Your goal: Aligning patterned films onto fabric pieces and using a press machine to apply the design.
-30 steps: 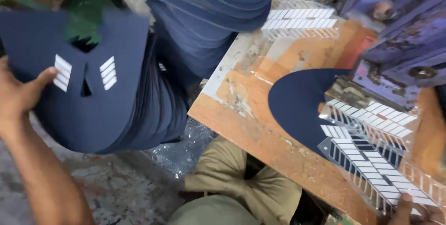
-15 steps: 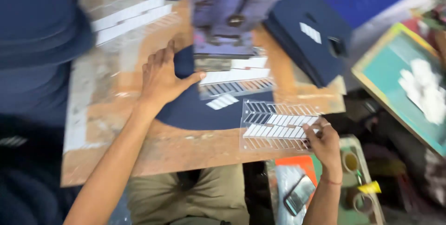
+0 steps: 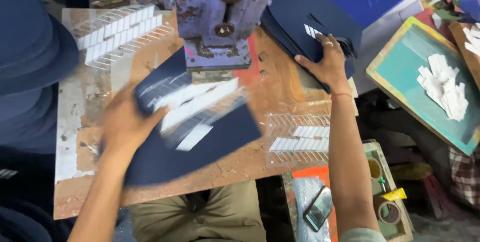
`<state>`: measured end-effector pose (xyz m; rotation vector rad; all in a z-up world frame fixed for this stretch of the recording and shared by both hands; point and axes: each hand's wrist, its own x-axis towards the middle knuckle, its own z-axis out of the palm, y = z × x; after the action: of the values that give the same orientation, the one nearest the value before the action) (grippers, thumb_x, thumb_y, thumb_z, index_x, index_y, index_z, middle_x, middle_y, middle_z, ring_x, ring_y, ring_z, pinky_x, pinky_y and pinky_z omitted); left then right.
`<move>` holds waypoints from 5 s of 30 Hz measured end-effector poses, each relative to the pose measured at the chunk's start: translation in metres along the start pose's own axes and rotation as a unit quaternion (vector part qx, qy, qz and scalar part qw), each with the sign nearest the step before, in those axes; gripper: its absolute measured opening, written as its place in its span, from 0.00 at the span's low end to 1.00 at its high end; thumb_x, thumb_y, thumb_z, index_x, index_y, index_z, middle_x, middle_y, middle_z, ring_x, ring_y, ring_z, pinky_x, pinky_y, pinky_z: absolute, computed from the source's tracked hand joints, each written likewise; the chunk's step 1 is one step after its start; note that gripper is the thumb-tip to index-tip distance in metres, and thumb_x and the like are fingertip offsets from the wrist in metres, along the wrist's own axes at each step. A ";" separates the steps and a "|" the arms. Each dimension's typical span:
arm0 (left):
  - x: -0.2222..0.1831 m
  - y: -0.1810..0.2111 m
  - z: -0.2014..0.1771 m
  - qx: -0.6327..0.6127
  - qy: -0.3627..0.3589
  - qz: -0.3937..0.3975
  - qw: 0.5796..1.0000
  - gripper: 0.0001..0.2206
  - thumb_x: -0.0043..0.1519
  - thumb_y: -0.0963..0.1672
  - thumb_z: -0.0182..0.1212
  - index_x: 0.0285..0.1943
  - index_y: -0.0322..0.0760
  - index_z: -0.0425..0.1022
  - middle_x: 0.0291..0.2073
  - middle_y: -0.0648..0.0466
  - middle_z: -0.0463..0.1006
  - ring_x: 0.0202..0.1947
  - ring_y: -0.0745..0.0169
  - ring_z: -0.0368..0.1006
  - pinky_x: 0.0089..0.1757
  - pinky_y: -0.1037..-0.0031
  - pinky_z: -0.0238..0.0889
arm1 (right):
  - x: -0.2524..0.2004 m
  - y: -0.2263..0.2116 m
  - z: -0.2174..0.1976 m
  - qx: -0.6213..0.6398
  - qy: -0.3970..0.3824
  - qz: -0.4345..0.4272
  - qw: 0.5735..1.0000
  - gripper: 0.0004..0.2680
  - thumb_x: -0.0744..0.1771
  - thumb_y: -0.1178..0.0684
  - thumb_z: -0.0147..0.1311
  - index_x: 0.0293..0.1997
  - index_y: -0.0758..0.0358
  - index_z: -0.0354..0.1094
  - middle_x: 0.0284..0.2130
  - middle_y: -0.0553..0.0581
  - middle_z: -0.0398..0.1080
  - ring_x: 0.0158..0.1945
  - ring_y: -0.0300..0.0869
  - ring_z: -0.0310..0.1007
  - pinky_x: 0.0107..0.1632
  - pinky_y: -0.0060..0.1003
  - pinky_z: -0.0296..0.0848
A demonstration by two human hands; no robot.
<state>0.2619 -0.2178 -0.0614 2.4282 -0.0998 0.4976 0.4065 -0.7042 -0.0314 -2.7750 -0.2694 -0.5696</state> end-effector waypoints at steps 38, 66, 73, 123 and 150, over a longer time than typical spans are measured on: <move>0.056 0.020 0.079 0.088 -0.125 -0.049 0.987 0.48 0.40 0.63 0.75 0.67 0.37 0.68 0.55 0.35 0.67 0.60 0.31 0.61 0.53 0.42 0.55 | -0.072 -0.146 0.051 0.002 -0.122 -0.164 0.979 0.25 0.70 0.35 0.51 0.69 0.64 0.61 0.69 0.70 0.58 0.75 0.62 0.50 0.75 0.55 0.46; -0.036 0.001 0.068 0.145 -0.059 0.194 0.968 0.39 0.58 0.59 0.59 0.76 0.38 0.62 0.74 0.34 0.54 0.73 0.30 0.50 0.65 0.43 0.44 | -0.171 -0.149 -0.047 0.279 0.030 0.203 0.938 0.09 0.68 0.57 0.64 0.32 0.69 0.68 0.26 0.51 0.72 0.29 0.32 0.69 0.31 0.29 0.68; -0.030 0.016 0.049 0.028 -0.068 0.145 0.987 0.44 0.52 0.59 0.67 0.74 0.34 0.59 0.71 0.33 0.61 0.73 0.31 0.52 0.64 0.47 0.44 | -0.109 -0.136 0.078 0.522 -0.186 0.197 0.809 0.13 0.67 0.61 0.56 0.56 0.72 0.64 0.33 0.56 0.77 0.30 0.36 0.79 0.30 0.29 0.76; -0.098 -0.150 -0.105 0.166 -0.108 -0.225 0.954 0.37 0.55 0.60 0.71 0.58 0.23 0.78 0.46 0.34 0.82 0.51 0.39 0.79 0.55 0.56 0.70 | -0.193 -0.150 0.014 0.348 -0.007 0.169 0.922 0.16 0.67 0.58 0.61 0.63 0.69 0.67 0.22 0.52 0.68 0.23 0.29 0.63 0.26 0.25 0.62; -0.011 -0.031 0.009 -0.251 -0.419 -0.266 0.831 0.25 0.63 0.56 0.56 0.40 0.30 0.83 0.35 0.49 0.85 0.38 0.64 0.78 0.42 0.70 0.69 | -0.137 -0.239 -0.019 0.296 -0.112 0.057 0.947 0.26 0.64 0.58 0.66 0.69 0.69 0.57 0.20 0.54 0.75 0.19 0.33 0.67 0.24 0.31 0.65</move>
<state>0.2611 -0.1999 -0.0902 1.8514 0.0740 -0.7753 0.2188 -0.5027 -0.0114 -2.2419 -0.2726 -0.1089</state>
